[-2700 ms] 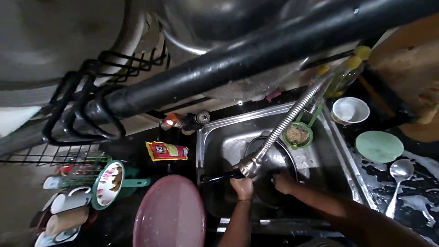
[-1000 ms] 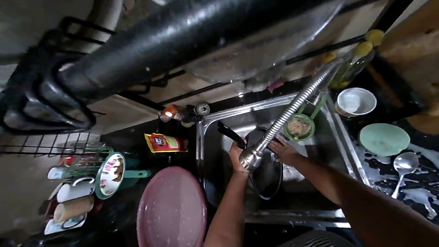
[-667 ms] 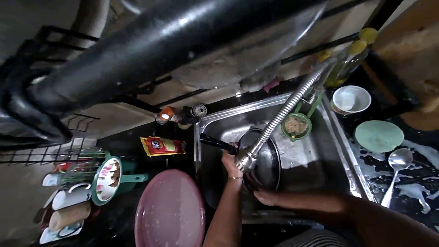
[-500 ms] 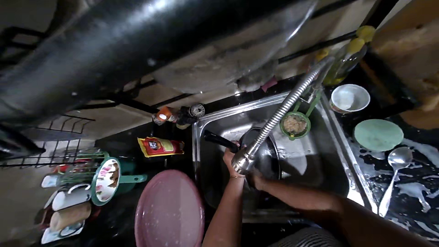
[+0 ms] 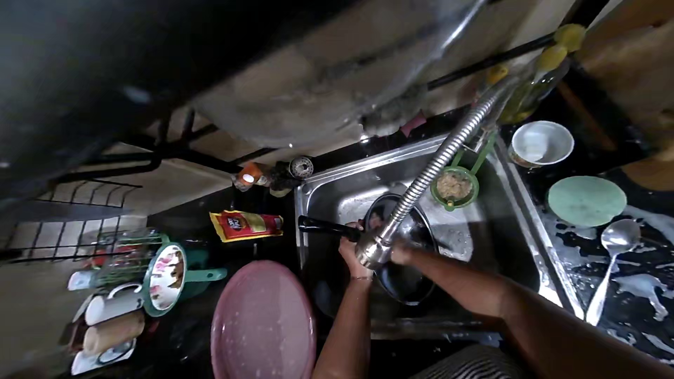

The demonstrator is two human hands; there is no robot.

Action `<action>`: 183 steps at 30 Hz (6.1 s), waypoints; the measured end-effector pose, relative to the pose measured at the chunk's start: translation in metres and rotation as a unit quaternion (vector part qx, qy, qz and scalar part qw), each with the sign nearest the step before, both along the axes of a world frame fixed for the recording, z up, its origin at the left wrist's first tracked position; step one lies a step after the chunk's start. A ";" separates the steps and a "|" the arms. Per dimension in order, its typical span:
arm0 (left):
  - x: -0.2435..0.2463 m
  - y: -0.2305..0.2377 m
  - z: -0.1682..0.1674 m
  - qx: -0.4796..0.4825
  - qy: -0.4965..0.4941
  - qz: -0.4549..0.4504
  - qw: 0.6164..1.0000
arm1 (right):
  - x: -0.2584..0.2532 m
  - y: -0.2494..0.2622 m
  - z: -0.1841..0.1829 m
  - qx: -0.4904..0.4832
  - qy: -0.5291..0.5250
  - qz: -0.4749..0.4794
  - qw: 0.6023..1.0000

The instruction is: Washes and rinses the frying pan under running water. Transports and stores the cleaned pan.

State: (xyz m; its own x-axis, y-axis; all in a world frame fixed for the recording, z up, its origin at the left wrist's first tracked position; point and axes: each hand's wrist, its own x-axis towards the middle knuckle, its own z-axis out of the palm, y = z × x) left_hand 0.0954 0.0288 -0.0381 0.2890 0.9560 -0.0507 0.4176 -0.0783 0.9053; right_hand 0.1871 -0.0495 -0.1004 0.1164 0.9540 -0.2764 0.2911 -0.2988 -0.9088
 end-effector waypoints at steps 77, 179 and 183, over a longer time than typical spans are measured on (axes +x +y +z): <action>-0.020 -0.044 0.065 -0.071 0.165 -0.137 0.974 | 0.037 -0.023 0.098 0.042 -0.151 -0.209 0.965; -0.012 -0.081 0.086 -0.106 0.274 -0.329 0.898 | 0.005 -0.029 0.219 0.215 0.248 -0.075 0.941; -0.015 -0.080 0.078 -0.094 0.172 -0.296 0.935 | 0.012 -0.038 0.225 0.172 0.154 0.013 0.973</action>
